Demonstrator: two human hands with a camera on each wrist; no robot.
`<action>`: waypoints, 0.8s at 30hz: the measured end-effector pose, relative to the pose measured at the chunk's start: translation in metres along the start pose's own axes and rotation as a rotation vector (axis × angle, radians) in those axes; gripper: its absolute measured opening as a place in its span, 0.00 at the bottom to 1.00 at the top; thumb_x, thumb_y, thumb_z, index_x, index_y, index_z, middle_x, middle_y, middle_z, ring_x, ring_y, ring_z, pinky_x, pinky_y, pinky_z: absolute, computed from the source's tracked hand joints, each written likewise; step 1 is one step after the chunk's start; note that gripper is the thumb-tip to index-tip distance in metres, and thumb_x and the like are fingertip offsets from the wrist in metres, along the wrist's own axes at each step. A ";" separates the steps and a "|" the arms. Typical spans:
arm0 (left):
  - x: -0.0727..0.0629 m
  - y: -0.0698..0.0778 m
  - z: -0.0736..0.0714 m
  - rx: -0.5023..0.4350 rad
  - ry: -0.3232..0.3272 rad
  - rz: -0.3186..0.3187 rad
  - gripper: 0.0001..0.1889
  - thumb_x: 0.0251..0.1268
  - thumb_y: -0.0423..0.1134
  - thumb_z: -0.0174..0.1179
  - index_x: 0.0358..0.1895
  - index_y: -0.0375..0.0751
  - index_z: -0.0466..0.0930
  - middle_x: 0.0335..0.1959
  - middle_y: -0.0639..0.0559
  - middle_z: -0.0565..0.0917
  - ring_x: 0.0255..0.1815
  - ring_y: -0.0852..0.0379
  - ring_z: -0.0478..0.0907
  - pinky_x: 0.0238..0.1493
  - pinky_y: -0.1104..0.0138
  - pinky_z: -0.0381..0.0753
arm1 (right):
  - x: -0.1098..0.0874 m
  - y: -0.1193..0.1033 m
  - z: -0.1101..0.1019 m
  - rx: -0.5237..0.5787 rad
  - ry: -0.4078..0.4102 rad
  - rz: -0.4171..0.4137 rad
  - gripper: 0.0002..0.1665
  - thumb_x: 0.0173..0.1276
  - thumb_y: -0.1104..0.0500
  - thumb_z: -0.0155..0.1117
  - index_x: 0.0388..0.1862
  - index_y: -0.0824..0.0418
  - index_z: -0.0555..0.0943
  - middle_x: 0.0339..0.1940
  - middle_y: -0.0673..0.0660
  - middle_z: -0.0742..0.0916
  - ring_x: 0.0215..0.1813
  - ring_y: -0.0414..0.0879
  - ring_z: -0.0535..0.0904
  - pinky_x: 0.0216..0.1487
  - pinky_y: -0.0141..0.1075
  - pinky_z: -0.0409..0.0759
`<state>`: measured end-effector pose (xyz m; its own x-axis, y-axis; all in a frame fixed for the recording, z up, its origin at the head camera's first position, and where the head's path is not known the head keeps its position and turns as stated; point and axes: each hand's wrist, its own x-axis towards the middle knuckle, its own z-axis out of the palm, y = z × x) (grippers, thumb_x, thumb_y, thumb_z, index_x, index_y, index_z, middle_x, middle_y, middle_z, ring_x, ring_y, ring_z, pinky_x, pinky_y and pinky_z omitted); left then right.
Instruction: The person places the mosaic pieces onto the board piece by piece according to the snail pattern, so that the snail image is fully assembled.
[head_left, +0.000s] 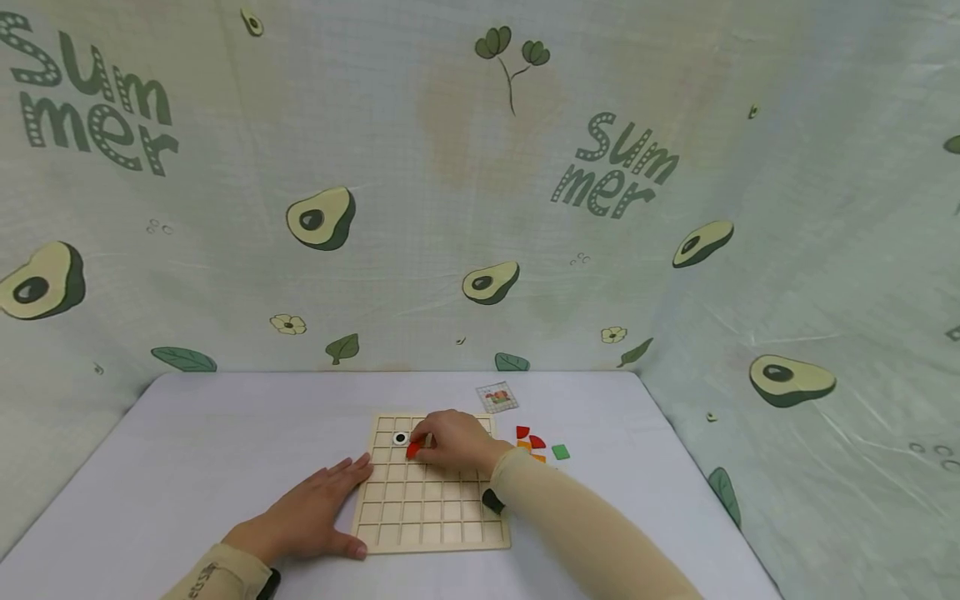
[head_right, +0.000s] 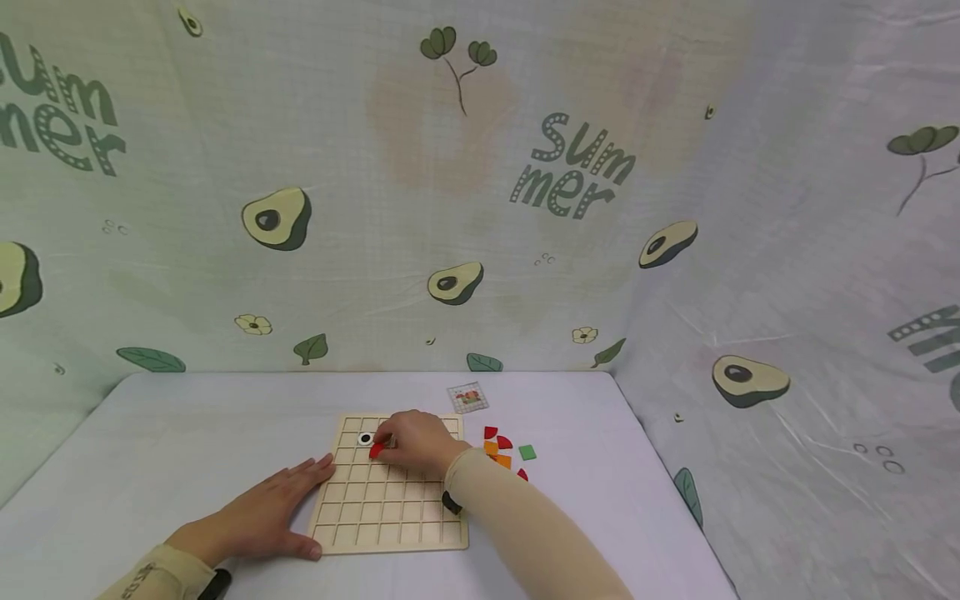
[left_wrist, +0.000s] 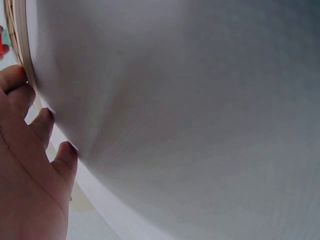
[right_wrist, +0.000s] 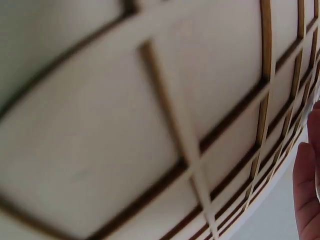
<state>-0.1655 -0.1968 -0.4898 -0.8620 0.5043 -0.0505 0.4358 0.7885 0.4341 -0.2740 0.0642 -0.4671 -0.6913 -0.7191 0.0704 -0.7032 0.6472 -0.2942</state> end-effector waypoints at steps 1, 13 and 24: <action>0.000 0.000 0.000 -0.004 -0.001 -0.001 0.63 0.36 0.76 0.68 0.74 0.35 0.64 0.77 0.44 0.60 0.75 0.37 0.57 0.71 0.39 0.57 | 0.001 -0.002 0.002 -0.008 0.002 0.003 0.09 0.66 0.50 0.70 0.45 0.45 0.88 0.37 0.36 0.83 0.34 0.30 0.74 0.35 0.24 0.74; -0.002 0.003 -0.003 -0.014 0.011 0.027 0.63 0.37 0.75 0.69 0.74 0.33 0.63 0.77 0.41 0.60 0.74 0.35 0.58 0.70 0.37 0.58 | 0.009 -0.018 0.013 -0.107 0.010 0.009 0.11 0.67 0.49 0.68 0.47 0.46 0.88 0.36 0.37 0.80 0.32 0.31 0.72 0.32 0.25 0.73; -0.001 0.002 -0.001 -0.011 0.006 0.026 0.63 0.38 0.75 0.68 0.74 0.32 0.63 0.77 0.41 0.60 0.74 0.35 0.58 0.70 0.37 0.58 | 0.011 -0.023 0.016 -0.146 0.030 0.033 0.13 0.66 0.46 0.70 0.47 0.46 0.88 0.36 0.38 0.81 0.31 0.31 0.73 0.30 0.26 0.74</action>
<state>-0.1638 -0.1965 -0.4877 -0.8523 0.5220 -0.0337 0.4549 0.7714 0.4449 -0.2633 0.0372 -0.4751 -0.7177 -0.6902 0.0924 -0.6951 0.7020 -0.1549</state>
